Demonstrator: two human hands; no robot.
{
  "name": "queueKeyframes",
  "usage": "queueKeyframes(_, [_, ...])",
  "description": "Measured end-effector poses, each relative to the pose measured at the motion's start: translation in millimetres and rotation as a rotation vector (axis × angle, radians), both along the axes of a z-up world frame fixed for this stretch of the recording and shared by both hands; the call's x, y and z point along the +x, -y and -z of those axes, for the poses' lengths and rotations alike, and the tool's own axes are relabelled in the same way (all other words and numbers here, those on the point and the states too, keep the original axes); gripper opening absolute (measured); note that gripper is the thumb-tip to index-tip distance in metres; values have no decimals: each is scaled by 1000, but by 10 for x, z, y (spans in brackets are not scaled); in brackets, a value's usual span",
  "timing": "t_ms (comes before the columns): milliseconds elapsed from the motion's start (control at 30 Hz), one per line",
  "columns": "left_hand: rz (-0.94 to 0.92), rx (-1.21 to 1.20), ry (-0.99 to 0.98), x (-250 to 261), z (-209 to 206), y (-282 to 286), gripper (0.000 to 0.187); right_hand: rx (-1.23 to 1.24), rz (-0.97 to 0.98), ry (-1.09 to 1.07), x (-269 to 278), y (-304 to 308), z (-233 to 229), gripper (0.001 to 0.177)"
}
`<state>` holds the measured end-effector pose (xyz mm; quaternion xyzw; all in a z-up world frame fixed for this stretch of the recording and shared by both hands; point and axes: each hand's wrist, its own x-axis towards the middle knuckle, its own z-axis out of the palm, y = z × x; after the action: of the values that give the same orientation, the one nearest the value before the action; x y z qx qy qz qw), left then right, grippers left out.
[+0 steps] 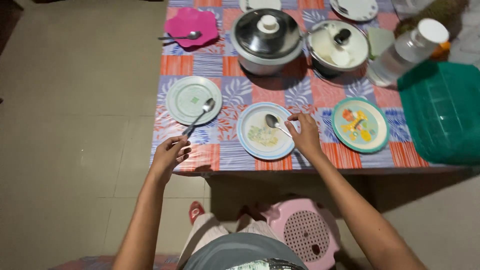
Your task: Retrieving spoons and glasses from a storage unit and placing them on a dining table.
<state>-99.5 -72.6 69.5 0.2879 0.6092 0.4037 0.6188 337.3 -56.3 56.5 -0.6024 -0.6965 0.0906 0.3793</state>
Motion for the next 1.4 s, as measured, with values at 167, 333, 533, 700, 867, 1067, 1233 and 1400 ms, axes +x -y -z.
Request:
queueKeyframes(167, [-38, 68, -37, -543, -173, -80, 36, 6, -74, 16, -598, -297, -258, 20])
queueKeyframes(333, [-84, 135, -47, -1341, -378, -172, 34, 57, -122, 20, -1426, -638, -376, 20])
queueKeyframes(533, [-141, 158, -145, -2340, -789, -312, 32, 121, -173, 2, -2546, -1004, -460, 19])
queueKeyframes(700, [-171, 162, -142, -3193, -761, -492, 30, 141, -169, -29, -3398, -1233, -547, 17])
queueKeyframes(867, [-188, 168, -130, -3742, -793, -708, 30, 141, -206, -33, -4013, -1493, -547, 17])
queueKeyframes(1067, [-183, 148, -100, -4175, -685, -1206, 31, 148, -219, -19, -4489, -1958, -543, 18])
queueKeyframes(1233, [-148, 166, -92, -4559, -678, -1935, 31, 242, -225, 19, -4842, -2635, -556, 16])
queueKeyframes(1400, [-139, 120, -241, -4894, -758, -2855, 31, 159, -136, 27, -5135, -3409, -546, 17])
